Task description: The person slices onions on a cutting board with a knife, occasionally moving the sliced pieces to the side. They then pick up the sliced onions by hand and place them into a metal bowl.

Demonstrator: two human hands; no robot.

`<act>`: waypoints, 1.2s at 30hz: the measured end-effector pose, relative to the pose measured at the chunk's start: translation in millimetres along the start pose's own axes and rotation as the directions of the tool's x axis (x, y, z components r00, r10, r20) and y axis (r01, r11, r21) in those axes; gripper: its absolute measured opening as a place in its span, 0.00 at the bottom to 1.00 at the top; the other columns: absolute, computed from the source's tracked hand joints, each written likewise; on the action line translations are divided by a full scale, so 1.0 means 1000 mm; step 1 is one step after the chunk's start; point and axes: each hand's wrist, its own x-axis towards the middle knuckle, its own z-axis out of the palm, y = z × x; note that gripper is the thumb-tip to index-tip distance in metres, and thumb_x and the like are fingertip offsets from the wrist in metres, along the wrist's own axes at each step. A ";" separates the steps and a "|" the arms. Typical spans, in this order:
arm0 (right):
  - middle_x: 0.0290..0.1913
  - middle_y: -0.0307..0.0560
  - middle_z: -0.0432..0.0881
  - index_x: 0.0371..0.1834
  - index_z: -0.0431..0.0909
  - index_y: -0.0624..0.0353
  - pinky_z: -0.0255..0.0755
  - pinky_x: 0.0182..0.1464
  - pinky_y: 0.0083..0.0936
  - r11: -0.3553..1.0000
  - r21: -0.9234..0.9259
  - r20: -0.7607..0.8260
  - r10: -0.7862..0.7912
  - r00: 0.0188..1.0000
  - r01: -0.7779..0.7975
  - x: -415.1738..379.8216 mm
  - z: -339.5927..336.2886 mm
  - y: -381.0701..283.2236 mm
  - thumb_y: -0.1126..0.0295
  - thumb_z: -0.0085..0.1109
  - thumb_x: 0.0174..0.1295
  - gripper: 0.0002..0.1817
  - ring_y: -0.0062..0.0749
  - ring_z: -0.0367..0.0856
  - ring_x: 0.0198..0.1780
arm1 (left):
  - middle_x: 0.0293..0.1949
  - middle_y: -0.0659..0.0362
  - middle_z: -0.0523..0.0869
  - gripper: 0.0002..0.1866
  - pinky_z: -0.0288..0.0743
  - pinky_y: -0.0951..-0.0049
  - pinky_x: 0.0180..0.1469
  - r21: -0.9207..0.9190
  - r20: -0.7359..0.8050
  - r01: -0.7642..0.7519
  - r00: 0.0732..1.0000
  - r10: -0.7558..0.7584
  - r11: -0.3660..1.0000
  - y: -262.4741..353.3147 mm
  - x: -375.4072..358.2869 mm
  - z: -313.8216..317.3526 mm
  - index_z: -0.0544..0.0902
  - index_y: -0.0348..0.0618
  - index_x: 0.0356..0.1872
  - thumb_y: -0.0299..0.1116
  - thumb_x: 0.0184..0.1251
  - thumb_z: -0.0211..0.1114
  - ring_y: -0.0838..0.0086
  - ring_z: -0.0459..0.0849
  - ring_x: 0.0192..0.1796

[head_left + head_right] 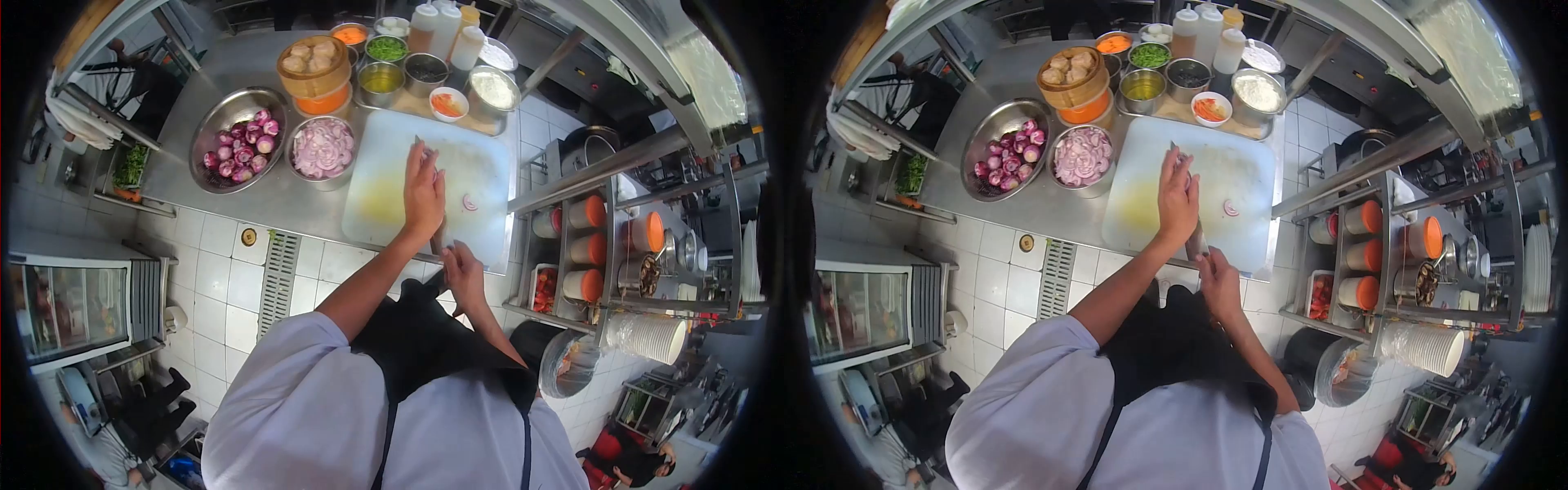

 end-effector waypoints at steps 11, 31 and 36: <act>0.25 0.57 0.81 0.51 0.80 0.65 0.73 0.34 0.41 0.962 0.030 0.218 -0.272 0.937 0.273 0.073 0.063 -0.114 0.60 0.62 0.77 0.17 0.50 0.78 0.22 | 0.70 0.34 0.76 0.19 0.71 0.51 0.72 0.398 -0.299 -0.026 0.941 0.156 0.917 -0.052 0.102 -0.122 0.82 0.28 0.61 0.22 0.71 0.65 0.40 0.76 0.70; 0.27 0.38 0.77 0.47 0.79 0.61 0.67 0.22 0.22 0.912 0.290 0.266 0.216 0.940 -0.291 0.039 -0.014 -0.101 0.59 0.60 0.78 0.14 0.19 0.74 0.21 | 0.72 0.37 0.73 0.27 0.61 0.49 0.78 0.826 0.044 -0.055 0.999 0.033 0.561 -0.122 0.115 -0.127 0.75 0.23 0.67 0.35 0.74 0.61 0.42 0.67 0.76; 0.26 0.38 0.77 0.48 0.79 0.62 0.67 0.21 0.22 0.891 0.326 0.230 0.250 0.941 -0.316 0.039 -0.016 -0.091 0.60 0.60 0.78 0.14 0.19 0.75 0.21 | 0.82 0.32 0.59 0.37 0.51 0.48 0.85 0.835 0.082 -0.038 0.995 -0.056 0.548 -0.135 0.112 -0.131 0.65 0.21 0.76 0.42 0.78 0.60 0.39 0.56 0.84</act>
